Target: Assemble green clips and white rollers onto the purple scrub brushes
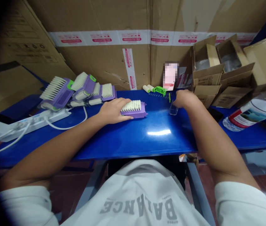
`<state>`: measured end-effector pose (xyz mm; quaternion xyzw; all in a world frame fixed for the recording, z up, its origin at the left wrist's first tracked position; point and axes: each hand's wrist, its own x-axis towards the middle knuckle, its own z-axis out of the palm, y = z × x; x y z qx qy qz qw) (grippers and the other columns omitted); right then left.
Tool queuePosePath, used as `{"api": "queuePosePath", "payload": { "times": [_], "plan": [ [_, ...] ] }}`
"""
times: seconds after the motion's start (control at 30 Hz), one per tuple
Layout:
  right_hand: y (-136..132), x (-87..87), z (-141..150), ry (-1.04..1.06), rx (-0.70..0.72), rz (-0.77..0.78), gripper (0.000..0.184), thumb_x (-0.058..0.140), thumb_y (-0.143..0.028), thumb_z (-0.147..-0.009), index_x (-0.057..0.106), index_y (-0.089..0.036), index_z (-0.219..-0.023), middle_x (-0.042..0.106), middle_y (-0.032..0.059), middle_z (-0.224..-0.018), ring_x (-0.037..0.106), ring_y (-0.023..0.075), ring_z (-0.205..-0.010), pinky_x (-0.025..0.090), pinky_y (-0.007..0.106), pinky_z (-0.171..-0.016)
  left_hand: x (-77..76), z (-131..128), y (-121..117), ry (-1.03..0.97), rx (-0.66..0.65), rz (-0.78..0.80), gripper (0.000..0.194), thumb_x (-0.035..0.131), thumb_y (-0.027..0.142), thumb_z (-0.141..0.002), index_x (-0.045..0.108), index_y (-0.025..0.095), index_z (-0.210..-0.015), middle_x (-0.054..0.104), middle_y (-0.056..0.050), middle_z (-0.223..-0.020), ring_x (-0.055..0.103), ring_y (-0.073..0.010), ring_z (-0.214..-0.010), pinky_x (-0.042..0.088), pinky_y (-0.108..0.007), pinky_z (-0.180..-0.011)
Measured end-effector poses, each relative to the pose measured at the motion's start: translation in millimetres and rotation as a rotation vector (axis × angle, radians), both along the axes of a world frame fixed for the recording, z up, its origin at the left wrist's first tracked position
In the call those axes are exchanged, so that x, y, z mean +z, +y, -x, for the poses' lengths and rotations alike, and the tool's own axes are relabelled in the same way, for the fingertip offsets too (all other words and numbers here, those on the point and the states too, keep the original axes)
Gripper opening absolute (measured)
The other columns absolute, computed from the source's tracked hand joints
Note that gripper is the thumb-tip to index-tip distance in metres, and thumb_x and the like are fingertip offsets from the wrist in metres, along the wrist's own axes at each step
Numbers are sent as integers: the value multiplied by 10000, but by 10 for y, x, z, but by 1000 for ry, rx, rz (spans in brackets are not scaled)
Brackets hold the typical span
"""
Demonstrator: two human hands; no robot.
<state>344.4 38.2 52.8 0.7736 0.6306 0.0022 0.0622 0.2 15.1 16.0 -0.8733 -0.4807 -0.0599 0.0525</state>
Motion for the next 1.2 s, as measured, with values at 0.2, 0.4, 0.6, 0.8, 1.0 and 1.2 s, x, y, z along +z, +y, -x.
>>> {"api": "queuePosePath", "payload": {
  "times": [0.2, 0.4, 0.6, 0.8, 1.0, 1.2],
  "plan": [
    [-49, 26, 95, 176, 10, 197, 293, 801, -305, -829, 809, -197, -1101, 744, 73, -656, 735, 269, -599, 588, 338, -502, 13, -11, -12, 9, 4, 7, 858, 710, 703, -907, 444, 290, -1611, 609, -99, -1548, 591, -345, -1388, 519, -428, -1045],
    [-75, 39, 180, 205, 90, 205, 140, 811, -251, -818, 807, -183, -941, 744, 65, -684, 743, 243, -621, 590, 313, -575, 26, -19, -28, 7, 4, 2, 852, 725, 688, -904, 457, 282, -1603, 616, -100, -1536, 594, -341, -1384, 526, -430, -1043],
    [-65, 21, 213, 297, 360, 143, 373, 687, -115, -832, 778, -216, -1180, 810, 13, -893, 731, 171, -573, 586, 295, -700, 9, -5, -11, 4, -5, -4, 868, 725, 698, -898, 453, 281, -1608, 616, -100, -1536, 597, -342, -1380, 527, -431, -1044],
    [-33, -41, 237, 355, 391, 54, 324, 616, -98, -868, 783, -216, -1119, 792, 17, -818, 761, 204, -676, 614, 347, -850, 15, -11, -11, 6, 2, 7, 850, 712, 700, -902, 457, 289, -1600, 609, -101, -1549, 593, -347, -1383, 528, -439, -1044],
    [-46, -13, 158, 595, 276, 215, 469, 549, -242, -940, 654, -171, -1391, 774, 138, -1112, 762, 277, -878, 649, 363, -676, 20, -16, -15, 7, -4, -1, 862, 718, 690, -902, 454, 271, -1608, 614, -107, -1541, 598, -352, -1375, 534, -449, -1036],
    [-37, 10, -37, 521, 473, 357, 983, 909, -394, -653, 547, -195, -1545, 757, 111, -1099, 740, 344, -981, 642, 444, -856, 29, -20, -15, 9, 6, 21, 863, 702, 706, -905, 443, 288, -1614, 611, -102, -1533, 588, -355, -1385, 525, -444, -1048]
  ]
}}
